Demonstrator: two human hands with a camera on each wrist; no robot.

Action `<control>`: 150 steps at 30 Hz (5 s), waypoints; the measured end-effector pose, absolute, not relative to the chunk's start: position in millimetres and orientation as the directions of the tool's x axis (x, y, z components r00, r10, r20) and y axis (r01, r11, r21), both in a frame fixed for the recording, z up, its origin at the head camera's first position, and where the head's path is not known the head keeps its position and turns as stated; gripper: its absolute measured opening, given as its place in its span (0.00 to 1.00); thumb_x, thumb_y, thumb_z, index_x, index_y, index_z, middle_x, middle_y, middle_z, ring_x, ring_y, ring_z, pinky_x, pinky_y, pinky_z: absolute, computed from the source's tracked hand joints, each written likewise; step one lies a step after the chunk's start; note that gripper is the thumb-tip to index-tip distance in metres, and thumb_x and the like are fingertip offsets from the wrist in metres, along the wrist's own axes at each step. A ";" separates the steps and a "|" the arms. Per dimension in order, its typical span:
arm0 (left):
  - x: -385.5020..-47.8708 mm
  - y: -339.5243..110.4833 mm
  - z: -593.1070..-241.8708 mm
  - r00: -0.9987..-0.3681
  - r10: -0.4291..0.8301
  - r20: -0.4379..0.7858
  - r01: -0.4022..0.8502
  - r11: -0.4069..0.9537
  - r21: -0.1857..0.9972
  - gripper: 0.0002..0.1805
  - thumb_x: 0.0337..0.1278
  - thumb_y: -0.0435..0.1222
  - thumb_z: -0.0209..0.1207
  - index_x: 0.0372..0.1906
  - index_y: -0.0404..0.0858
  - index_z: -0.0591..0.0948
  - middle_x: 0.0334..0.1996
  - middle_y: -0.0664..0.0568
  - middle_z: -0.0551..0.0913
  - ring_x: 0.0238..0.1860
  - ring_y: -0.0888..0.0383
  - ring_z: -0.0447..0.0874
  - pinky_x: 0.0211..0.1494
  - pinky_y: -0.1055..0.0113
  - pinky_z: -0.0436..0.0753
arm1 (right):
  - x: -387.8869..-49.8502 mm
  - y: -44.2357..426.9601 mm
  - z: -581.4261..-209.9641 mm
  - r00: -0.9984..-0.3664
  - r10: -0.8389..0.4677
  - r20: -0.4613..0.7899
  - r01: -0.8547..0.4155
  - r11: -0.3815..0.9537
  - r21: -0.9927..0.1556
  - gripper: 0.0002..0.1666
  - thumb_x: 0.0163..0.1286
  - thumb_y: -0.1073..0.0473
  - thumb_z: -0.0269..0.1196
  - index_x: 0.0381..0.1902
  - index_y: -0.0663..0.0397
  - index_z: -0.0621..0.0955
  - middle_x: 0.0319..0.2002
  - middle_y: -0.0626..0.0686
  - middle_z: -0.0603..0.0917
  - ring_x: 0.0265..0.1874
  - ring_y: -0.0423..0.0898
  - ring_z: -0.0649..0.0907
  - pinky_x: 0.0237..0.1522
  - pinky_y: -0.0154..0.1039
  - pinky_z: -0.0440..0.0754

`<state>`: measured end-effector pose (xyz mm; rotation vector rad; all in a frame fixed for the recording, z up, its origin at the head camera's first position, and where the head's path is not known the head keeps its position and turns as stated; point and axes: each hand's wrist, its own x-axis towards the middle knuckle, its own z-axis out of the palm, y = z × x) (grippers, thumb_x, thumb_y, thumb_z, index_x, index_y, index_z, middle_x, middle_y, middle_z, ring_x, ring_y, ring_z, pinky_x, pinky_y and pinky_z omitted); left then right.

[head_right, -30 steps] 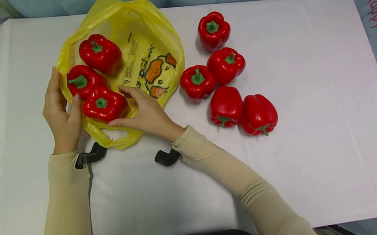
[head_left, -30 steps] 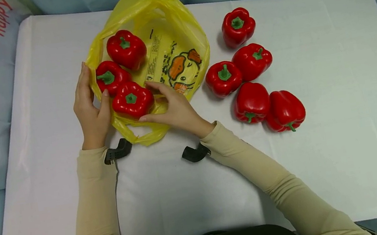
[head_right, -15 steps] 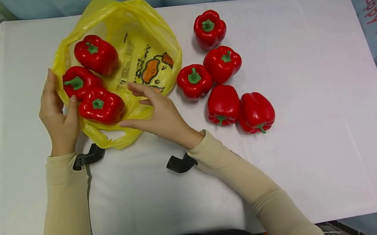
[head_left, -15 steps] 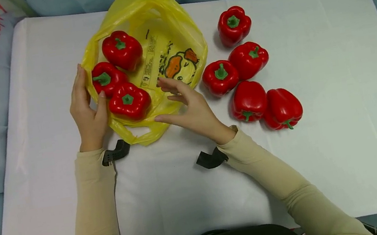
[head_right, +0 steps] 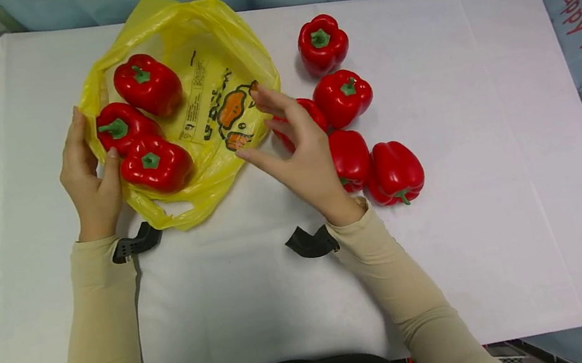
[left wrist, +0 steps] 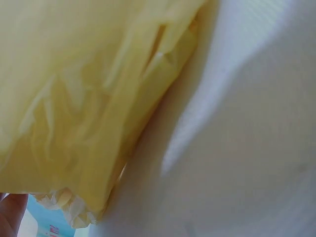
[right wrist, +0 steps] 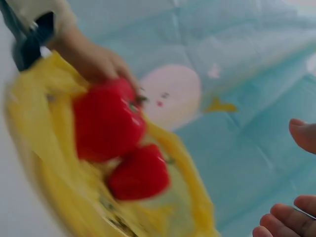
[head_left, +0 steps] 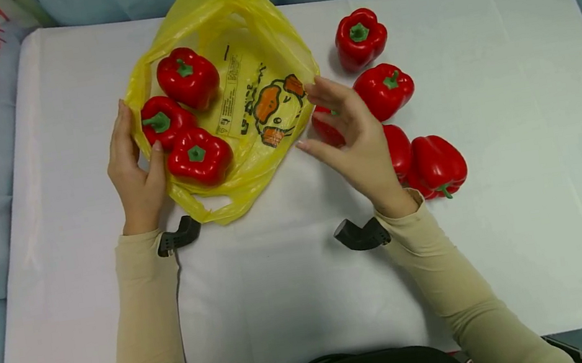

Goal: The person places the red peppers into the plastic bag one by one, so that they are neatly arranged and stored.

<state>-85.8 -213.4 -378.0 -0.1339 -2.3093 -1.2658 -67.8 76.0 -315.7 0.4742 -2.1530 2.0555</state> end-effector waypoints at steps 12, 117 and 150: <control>-81.1 -206.5 -367.1 -0.873 -0.149 0.464 0.310 0.565 0.765 0.27 0.58 0.23 0.51 0.64 0.24 0.65 0.66 0.39 0.65 0.68 0.60 0.61 0.68 0.64 0.64 | -84.3 145.9 -295.4 -0.967 0.218 0.132 -0.140 -0.021 -0.990 0.33 0.55 0.72 0.65 0.60 0.61 0.73 0.57 0.58 0.75 0.57 0.53 0.73 0.59 0.41 0.74; -80.0 -204.7 -363.2 -0.882 -0.151 0.447 0.312 0.524 0.792 0.28 0.58 0.25 0.51 0.64 0.22 0.64 0.66 0.37 0.64 0.68 0.56 0.61 0.69 0.63 0.64 | -35.0 250.8 -365.3 -0.996 0.044 -0.080 0.086 0.156 -0.984 0.49 0.48 0.80 0.68 0.68 0.57 0.64 0.64 0.55 0.67 0.63 0.46 0.66 0.63 0.28 0.65; -81.1 -209.2 -367.0 -0.880 -0.150 0.450 0.304 0.549 0.778 0.28 0.58 0.23 0.51 0.65 0.24 0.64 0.67 0.40 0.65 0.68 0.58 0.61 0.69 0.64 0.63 | -35.3 242.2 -355.3 -0.987 0.154 0.053 -0.040 0.085 -0.996 0.45 0.47 0.80 0.67 0.65 0.57 0.69 0.62 0.57 0.70 0.61 0.51 0.68 0.59 0.29 0.71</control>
